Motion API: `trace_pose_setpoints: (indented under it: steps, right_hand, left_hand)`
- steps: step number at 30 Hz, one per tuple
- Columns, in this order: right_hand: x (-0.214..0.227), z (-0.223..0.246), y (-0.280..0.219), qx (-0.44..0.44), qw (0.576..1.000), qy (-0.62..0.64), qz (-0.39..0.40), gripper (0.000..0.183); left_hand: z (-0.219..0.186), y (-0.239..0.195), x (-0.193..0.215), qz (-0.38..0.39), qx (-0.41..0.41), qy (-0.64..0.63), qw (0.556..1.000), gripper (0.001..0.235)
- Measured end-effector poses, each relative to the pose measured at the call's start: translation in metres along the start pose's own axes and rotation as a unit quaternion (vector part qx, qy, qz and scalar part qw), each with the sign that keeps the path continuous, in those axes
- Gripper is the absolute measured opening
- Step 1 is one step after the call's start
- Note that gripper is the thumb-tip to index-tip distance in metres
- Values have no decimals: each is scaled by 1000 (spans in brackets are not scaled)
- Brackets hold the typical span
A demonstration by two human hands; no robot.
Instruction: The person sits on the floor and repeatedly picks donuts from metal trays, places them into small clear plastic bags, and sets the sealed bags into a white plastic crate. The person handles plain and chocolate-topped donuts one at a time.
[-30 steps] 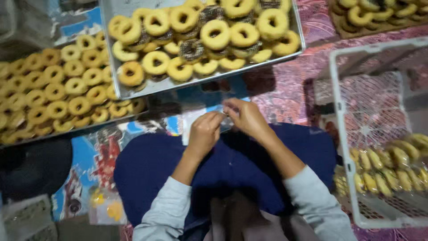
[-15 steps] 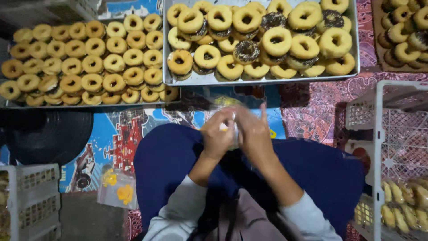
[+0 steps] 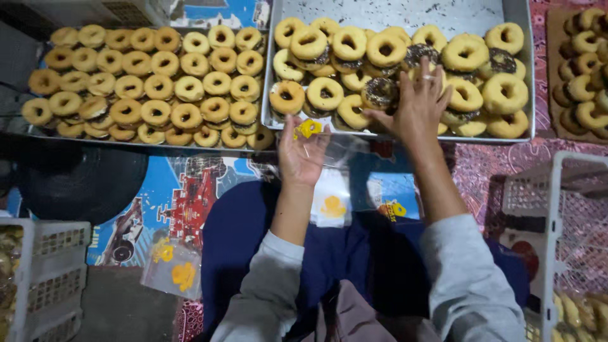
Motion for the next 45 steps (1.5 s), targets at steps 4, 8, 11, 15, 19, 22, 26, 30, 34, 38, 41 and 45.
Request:
trace_pose_setpoints:
  steps: [4,8,11,15,19,22,26,30,34,38,41,45]
  right_hand:
    - [-14,-8,14,-40,996,3,77,78]
    - [36,36,-18,-50,992,119,14,63]
    - [64,71,-64,-131,838,523,79,56]
    - [74,114,-98,-62,939,338,9,50]
    - [74,140,-82,-19,956,286,-57,58]
    - [74,150,-85,4,973,214,-87,63]
    - [63,134,-89,-68,955,286,-30,57]
    - [53,132,-105,10,941,335,49,60]
    - [45,158,-118,-58,850,449,270,56]
    - [43,208,-130,32,876,381,293,35]
    - [27,232,-145,63,892,368,256,19]
    - [-20,238,-160,86,839,468,265,15]
  left_hand:
    - [-5,11,13,6,20,-33,999,33]
    - [-8,26,25,11,41,-62,997,49]
    - [-5,28,13,107,-27,-101,989,46]
    - [12,-7,-12,229,-93,-15,969,42]
    - [22,-22,-37,176,-85,20,980,54]
    - [46,-43,-35,150,-37,73,985,68]
    - [57,-91,-27,52,-46,301,951,75]
    - [-3,-158,-38,157,-442,750,466,96]
    - [-48,-188,-17,209,-380,805,405,51]
    - [-92,-216,27,57,-302,780,546,18]
    - [-111,-223,57,4,-237,676,698,12]
    - [-111,-208,62,99,-222,686,686,91]
Point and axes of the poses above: each hand's wrist, its own y-axis towards the middle knuckle, its own x-axis out of the back of the hand, z = x × y, the point moved 3 cm from there along y, towards the middle knuckle, and after that the axes turned 9 degrees about y, right-handed, at the moved point
